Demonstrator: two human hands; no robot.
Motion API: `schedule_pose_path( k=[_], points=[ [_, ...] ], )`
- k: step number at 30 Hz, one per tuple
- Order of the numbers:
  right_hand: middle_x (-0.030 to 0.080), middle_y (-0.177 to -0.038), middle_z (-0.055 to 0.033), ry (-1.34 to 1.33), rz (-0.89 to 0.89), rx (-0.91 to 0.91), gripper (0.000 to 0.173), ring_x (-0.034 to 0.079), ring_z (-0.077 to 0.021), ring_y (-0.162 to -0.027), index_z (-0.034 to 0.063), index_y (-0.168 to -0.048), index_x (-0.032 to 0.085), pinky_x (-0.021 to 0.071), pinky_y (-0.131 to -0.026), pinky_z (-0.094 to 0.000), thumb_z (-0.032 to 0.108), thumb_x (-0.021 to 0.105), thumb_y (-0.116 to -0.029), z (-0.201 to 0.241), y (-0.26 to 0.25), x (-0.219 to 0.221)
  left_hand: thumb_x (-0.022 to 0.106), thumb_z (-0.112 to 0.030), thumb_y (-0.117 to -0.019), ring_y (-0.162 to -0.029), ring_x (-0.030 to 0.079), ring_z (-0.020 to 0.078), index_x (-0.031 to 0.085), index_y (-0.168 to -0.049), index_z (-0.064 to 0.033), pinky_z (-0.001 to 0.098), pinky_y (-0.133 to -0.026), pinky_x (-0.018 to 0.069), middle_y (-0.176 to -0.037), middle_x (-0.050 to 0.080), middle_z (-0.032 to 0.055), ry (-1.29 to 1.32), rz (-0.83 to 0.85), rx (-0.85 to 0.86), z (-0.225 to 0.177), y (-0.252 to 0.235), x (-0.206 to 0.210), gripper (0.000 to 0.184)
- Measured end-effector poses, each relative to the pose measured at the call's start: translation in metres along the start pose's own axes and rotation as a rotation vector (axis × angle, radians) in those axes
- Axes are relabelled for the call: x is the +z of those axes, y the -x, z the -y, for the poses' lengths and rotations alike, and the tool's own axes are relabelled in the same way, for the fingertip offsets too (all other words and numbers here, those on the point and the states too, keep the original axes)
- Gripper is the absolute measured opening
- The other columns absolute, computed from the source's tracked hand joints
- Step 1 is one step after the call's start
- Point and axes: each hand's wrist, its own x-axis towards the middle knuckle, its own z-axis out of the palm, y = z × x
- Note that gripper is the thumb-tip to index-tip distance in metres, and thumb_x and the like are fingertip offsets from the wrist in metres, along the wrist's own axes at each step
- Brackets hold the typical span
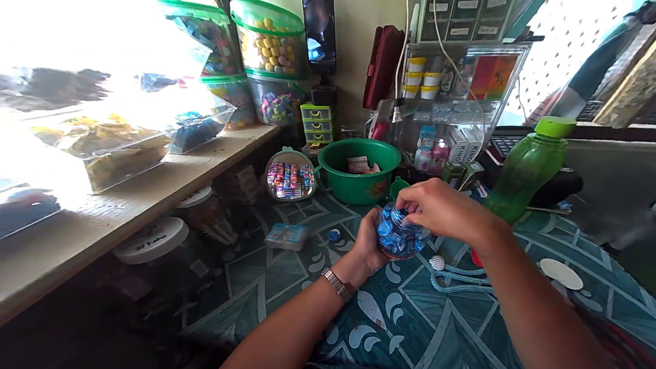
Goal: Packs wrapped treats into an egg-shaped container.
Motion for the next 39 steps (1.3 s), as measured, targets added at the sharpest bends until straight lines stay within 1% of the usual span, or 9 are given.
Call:
schedule_pose_path(
  k=[3,7,14,19,22,25,30,36,39],
  points=[
    [0.073,-0.102,-0.0109,-0.044,0.001,-0.028,0.014,0.070,-0.0184,-0.091,0.0048,-0.107,0.076,0.0569,-0.087,-0.0349,0.010,0.073,-0.0946,-0.005,0.004,-0.005,0.021,-0.045,-0.1058,-0.093,0.067,0.0320,0.058,-0.115,-0.0115,0.0514,-0.075,0.0564,-0.103,0.066,0.0160,-0.010,0.016,-0.003,0.000,0.001,0.000,0.051],
    [0.073,-0.096,-0.0073,0.018,-0.024,-0.034,0.005,0.069,-0.0191,-0.090,0.0074,-0.098,0.076,0.0563,-0.082,-0.0381,0.009,0.075,-0.0926,-0.001,0.005,-0.005,0.021,-0.044,-0.1059,-0.090,0.068,0.0299,0.058,-0.112,-0.0115,0.0492,-0.074,0.0571,-0.099,0.067,0.0147,0.005,0.037,0.026,-0.001,0.002,0.000,0.049],
    [0.075,-0.099,-0.0074,0.025,-0.024,-0.034,0.015,0.071,-0.0189,-0.089,0.0102,-0.109,0.077,0.0569,-0.084,-0.0387,0.015,0.072,-0.0965,-0.002,0.004,-0.003,0.022,-0.042,-0.1061,-0.089,0.068,0.0283,0.059,-0.109,-0.0117,0.0472,-0.074,0.0570,-0.097,0.067,0.0138,0.003,0.057,0.053,-0.002,-0.001,-0.002,0.047],
    [0.074,-0.092,-0.0069,-0.056,-0.108,-0.109,0.009,0.071,-0.0161,-0.083,0.0083,-0.101,0.077,0.0589,-0.079,-0.0348,0.013,0.074,-0.0941,-0.010,0.003,0.002,0.022,-0.042,-0.1063,-0.089,0.068,0.0288,0.058,-0.109,-0.0116,0.0479,-0.073,0.0571,-0.097,0.067,0.0139,0.002,0.035,0.056,-0.004,0.002,0.000,0.048],
    [0.074,-0.092,-0.0056,-0.030,-0.038,-0.032,0.009,0.071,-0.0164,-0.084,0.0090,-0.102,0.075,0.0578,-0.080,-0.0371,0.013,0.075,-0.0939,-0.004,0.004,-0.002,0.024,-0.040,-0.1065,-0.088,0.069,0.0272,0.059,-0.107,-0.0111,0.0457,-0.073,0.0575,-0.095,0.067,0.0132,0.003,0.056,0.066,-0.002,0.000,-0.002,0.046],
    [0.075,-0.095,-0.0052,0.013,0.024,0.057,0.015,0.070,-0.0181,-0.088,0.0101,-0.110,0.075,0.0560,-0.084,-0.0411,0.016,0.073,-0.0962,0.003,0.005,-0.006,0.023,-0.041,-0.1061,-0.089,0.068,0.0279,0.058,-0.109,-0.0114,0.0467,-0.074,0.0574,-0.098,0.067,0.0136,-0.014,0.059,0.046,0.000,-0.001,-0.002,0.046],
    [0.075,-0.094,-0.0026,0.051,0.021,0.081,0.017,0.068,-0.0155,-0.082,0.0150,-0.112,0.077,0.0549,-0.077,-0.0396,0.022,0.072,-0.0972,0.004,0.009,-0.009,0.024,-0.040,-0.1062,-0.089,0.069,0.0279,0.059,-0.108,-0.0110,0.0470,-0.074,0.0576,-0.097,0.067,0.0137,-0.002,0.067,0.058,0.000,0.000,-0.002,0.046],
    [0.075,-0.105,-0.0047,0.013,0.030,-0.051,0.016,0.070,-0.0165,-0.094,0.0134,-0.110,0.079,0.0555,-0.087,-0.0378,0.019,0.071,-0.0974,-0.007,0.007,-0.007,0.025,-0.038,-0.1062,-0.089,0.069,0.0272,0.059,-0.109,-0.0104,0.0462,-0.074,0.0575,-0.096,0.067,0.0133,-0.001,0.059,0.081,0.000,0.000,-0.001,0.043],
    [0.075,-0.103,-0.0044,0.056,0.007,0.012,0.014,0.069,-0.0194,-0.095,0.0150,-0.105,0.080,0.0540,-0.085,-0.0437,0.021,0.069,-0.0989,-0.002,0.007,-0.007,0.024,-0.039,-0.1066,-0.089,0.069,0.0278,0.059,-0.109,-0.0107,0.0467,-0.074,0.0577,-0.097,0.067,0.0135,-0.014,0.055,0.071,0.000,0.002,0.000,0.045]
  ],
)
